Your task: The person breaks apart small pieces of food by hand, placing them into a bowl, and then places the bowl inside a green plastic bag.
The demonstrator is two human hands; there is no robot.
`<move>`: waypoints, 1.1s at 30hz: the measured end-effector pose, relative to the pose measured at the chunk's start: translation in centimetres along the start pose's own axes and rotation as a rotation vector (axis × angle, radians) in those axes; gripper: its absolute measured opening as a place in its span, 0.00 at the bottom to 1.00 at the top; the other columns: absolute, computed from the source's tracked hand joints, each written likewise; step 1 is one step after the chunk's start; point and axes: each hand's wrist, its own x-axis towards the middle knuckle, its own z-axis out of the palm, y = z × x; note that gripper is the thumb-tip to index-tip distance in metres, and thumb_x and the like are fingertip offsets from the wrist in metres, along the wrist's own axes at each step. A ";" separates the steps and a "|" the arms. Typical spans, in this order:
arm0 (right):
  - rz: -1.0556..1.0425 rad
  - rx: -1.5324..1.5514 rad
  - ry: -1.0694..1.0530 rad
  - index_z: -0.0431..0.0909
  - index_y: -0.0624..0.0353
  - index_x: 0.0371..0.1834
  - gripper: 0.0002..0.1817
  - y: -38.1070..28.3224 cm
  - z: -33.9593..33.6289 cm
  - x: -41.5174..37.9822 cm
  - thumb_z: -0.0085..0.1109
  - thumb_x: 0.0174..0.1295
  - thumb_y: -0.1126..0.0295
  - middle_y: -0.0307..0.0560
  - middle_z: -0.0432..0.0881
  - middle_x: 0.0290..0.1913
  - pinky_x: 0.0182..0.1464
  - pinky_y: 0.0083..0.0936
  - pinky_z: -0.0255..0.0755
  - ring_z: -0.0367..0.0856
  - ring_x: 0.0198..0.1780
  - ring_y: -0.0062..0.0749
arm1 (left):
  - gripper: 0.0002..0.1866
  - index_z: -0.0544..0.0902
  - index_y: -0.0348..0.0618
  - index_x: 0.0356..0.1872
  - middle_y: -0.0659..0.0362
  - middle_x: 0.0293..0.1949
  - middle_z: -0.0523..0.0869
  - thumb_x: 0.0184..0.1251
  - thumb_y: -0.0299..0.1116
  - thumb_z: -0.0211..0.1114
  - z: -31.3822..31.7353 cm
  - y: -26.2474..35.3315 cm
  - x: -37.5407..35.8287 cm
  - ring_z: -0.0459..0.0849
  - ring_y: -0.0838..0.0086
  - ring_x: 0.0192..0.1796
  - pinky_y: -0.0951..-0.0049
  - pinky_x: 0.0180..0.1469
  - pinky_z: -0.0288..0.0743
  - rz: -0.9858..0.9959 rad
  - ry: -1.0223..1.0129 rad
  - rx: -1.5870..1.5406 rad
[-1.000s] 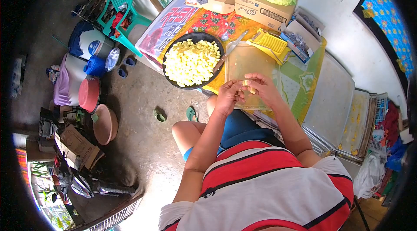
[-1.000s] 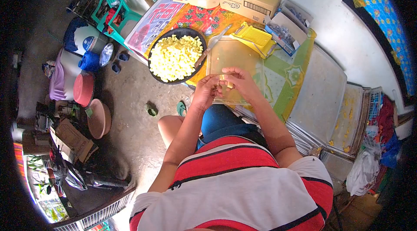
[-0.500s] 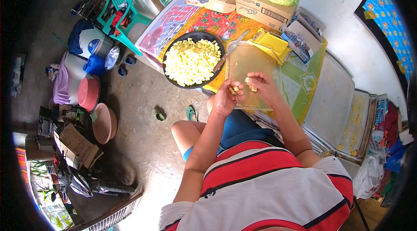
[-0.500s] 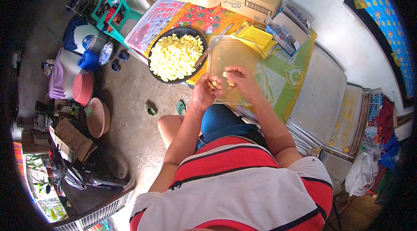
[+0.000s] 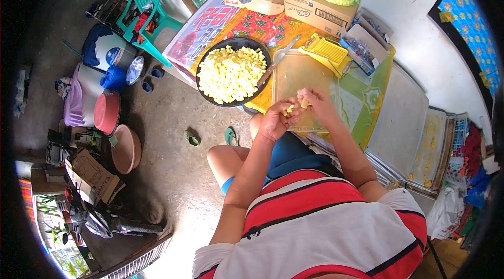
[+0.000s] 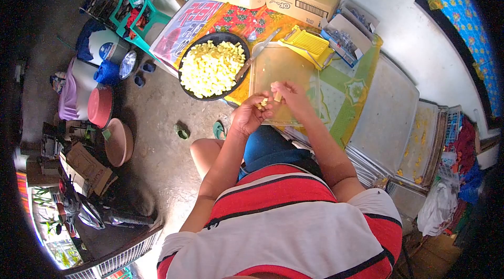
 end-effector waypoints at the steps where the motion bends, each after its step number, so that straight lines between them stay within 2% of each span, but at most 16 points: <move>1: 0.016 0.113 -0.025 0.79 0.62 0.49 0.14 -0.1 -0.1 -0.1 0.57 0.64 0.67 0.39 0.81 0.41 0.45 0.18 0.74 0.78 0.42 0.20 | 0.12 0.78 0.42 0.44 0.58 0.38 0.83 0.64 0.36 0.60 0.3 0.1 -0.2 0.84 0.69 0.35 0.68 0.38 0.81 0.002 0.015 -0.015; 3: 0.048 0.339 -0.077 0.78 0.59 0.49 0.13 -0.5 -0.2 -0.3 0.58 0.62 0.68 0.39 0.80 0.43 0.48 0.19 0.72 0.77 0.44 0.21 | 0.11 0.79 0.42 0.43 0.59 0.37 0.83 0.63 0.36 0.60 0.3 0.1 -0.3 0.83 0.70 0.35 0.68 0.38 0.80 0.005 0.038 -0.016; 5: -0.005 0.295 -0.094 0.77 0.60 0.51 0.15 -0.2 -0.5 -0.3 0.59 0.61 0.72 0.40 0.79 0.45 0.50 0.20 0.72 0.77 0.45 0.22 | 0.11 0.79 0.42 0.42 0.60 0.37 0.83 0.63 0.36 0.61 0.0 0.0 -0.3 0.82 0.72 0.35 0.68 0.38 0.80 0.006 0.053 0.012; 9: -0.022 0.271 -0.080 0.75 0.61 0.53 0.19 -0.1 -0.5 -0.2 0.61 0.57 0.76 0.41 0.79 0.47 0.53 0.21 0.71 0.77 0.47 0.24 | 0.11 0.79 0.42 0.39 0.61 0.31 0.83 0.61 0.37 0.66 0.5 -0.6 -0.1 0.82 0.77 0.28 0.73 0.31 0.80 0.035 0.042 0.143; 12: -0.102 0.222 -0.075 0.76 0.62 0.52 0.18 0.6 -0.5 0.2 0.61 0.57 0.76 0.42 0.79 0.46 0.53 0.22 0.71 0.77 0.48 0.24 | 0.11 0.79 0.41 0.38 0.62 0.28 0.82 0.62 0.36 0.67 0.9 -1.2 0.1 0.80 0.79 0.24 0.76 0.26 0.80 0.066 0.049 0.171; 14: -0.192 0.068 -0.068 0.77 0.62 0.50 0.16 0.6 -0.5 0.1 0.60 0.58 0.78 0.41 0.79 0.45 0.53 0.21 0.71 0.77 0.48 0.23 | 0.09 0.79 0.41 0.37 0.63 0.25 0.81 0.62 0.34 0.67 1.4 -1.3 0.1 0.78 0.81 0.21 0.78 0.24 0.79 0.115 0.067 0.192; 17: -0.243 0.020 -0.060 0.78 0.62 0.48 0.14 0.7 -0.2 0.1 0.61 0.57 0.78 0.40 0.80 0.44 0.52 0.21 0.71 0.77 0.47 0.23 | 0.08 0.80 0.39 0.37 0.64 0.24 0.80 0.62 0.32 0.66 1.5 -1.3 0.2 0.77 0.82 0.20 0.80 0.23 0.79 0.196 0.086 0.250; 21: -0.251 0.052 -0.064 0.77 0.64 0.49 0.15 1.1 -0.2 0.3 0.62 0.57 0.77 0.42 0.79 0.44 0.54 0.21 0.72 0.77 0.48 0.24 | 0.06 0.80 0.40 0.37 0.62 0.28 0.83 0.64 0.31 0.65 1.0 -1.1 0.0 0.79 0.82 0.24 0.78 0.26 0.79 0.223 0.053 0.328; 33: -0.188 0.156 -0.089 0.77 0.63 0.49 0.15 -0.4 0.0 -0.5 0.62 0.57 0.76 0.40 0.79 0.44 0.51 0.21 0.72 0.77 0.46 0.22 | 0.08 0.81 0.37 0.40 0.63 0.28 0.81 0.64 0.30 0.65 1.6 -0.8 -0.3 0.77 0.82 0.25 0.78 0.26 0.78 0.298 0.005 0.395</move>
